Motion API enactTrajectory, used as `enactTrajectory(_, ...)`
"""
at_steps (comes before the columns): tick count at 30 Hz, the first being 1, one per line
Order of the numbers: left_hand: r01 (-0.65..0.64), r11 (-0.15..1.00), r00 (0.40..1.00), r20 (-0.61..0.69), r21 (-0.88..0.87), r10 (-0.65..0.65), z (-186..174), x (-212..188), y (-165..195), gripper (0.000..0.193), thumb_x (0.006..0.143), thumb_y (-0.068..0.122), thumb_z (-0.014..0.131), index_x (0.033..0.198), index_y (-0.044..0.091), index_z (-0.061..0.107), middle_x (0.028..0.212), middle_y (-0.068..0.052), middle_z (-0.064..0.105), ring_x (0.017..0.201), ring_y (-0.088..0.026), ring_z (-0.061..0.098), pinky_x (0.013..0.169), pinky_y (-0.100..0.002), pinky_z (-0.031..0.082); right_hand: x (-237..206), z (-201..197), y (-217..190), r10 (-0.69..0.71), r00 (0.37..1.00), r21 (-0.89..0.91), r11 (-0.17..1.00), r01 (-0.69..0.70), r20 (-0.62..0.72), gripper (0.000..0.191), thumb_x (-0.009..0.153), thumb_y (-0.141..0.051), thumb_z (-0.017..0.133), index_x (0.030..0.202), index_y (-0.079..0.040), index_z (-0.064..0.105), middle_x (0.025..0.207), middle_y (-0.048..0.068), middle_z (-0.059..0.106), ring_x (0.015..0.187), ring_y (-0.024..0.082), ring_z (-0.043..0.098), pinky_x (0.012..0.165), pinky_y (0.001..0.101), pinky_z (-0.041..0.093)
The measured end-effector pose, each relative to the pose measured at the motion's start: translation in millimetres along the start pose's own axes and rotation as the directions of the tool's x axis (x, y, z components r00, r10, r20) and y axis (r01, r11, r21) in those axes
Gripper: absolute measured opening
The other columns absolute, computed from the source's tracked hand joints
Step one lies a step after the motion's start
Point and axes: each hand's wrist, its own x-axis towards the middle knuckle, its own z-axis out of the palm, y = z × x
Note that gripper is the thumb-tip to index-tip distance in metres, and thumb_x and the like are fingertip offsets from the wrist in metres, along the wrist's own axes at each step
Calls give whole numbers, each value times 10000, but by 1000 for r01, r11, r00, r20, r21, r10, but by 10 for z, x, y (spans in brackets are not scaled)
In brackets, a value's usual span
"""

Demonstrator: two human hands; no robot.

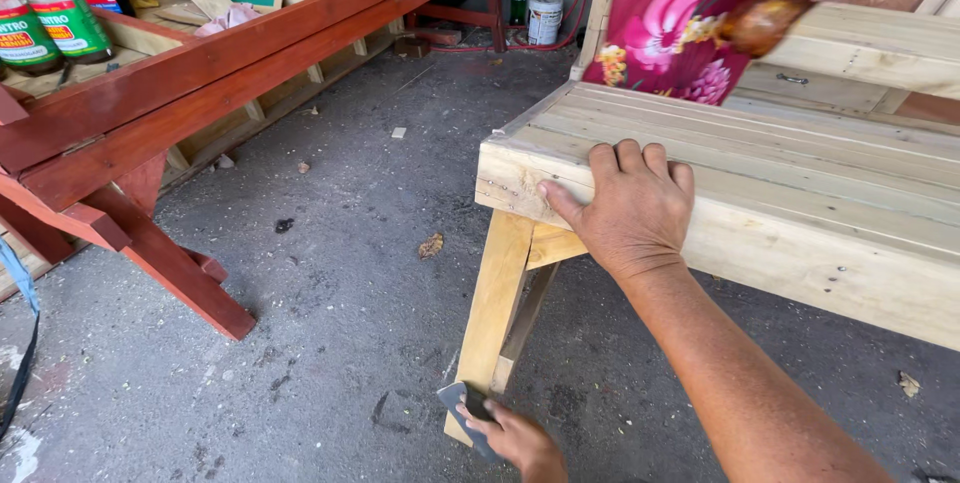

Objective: The person sands a slatted wooden bench with a sheet of sandpaper, first rubbing the bench top and seat slats, then the legs and side rails, and finally the edges and corners of the frame, steadying the bench with the other hand.

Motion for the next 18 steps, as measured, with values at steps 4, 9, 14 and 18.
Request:
enactTrajectory(4, -704, -92, 675, 623, 704, -396, -105, 179, 143, 599, 1000, 447, 445, 1521, 152, 461, 1538, -140, 501, 1396, -293, 463, 1181, -462, 331, -59, 22, -44, 6, 1000, 12, 1000, -6, 5, 622, 799, -707, 752, 987, -114, 743, 919, 30, 659, 938, 228, 574, 815, 420, 406)
enactTrajectory(9, 121, -483, 749, 399, -867, -528, -183, 100, 351, 601, 991, 329, 454, 1564, 298, 275, 1509, -59, 473, 1356, -303, 493, 1129, -531, 399, -62, -36, -102, 20, 1000, 22, 1000, -20, 2, 614, 797, -694, 746, 985, -110, 740, 920, 29, 663, 931, 232, 569, 808, 418, 408)
enactTrajectory(14, 249, -485, 652, 515, -838, -556, -37, -76, 91, 477, 1040, 325, 470, 1405, 20, 511, 1394, -191, 604, 1186, -360, 632, 962, -484, 545, -175, -107, -181, 4, 999, 27, 1000, -3, -36, 586, 813, -671, 743, 976, -108, 734, 919, 38, 659, 935, 228, 573, 817, 410, 412)
enactTrajectory(18, 242, -612, 657, 592, -752, -467, 98, -63, 16, 476, 1037, 294, 473, 1395, -12, 537, 1419, -143, 582, 1189, -305, 605, 952, -460, 526, -349, -96, -219, 5, 997, 35, 999, -2, -73, 556, 809, -649, 737, 991, -124, 726, 957, 26, 661, 956, 233, 573, 849, 411, 411)
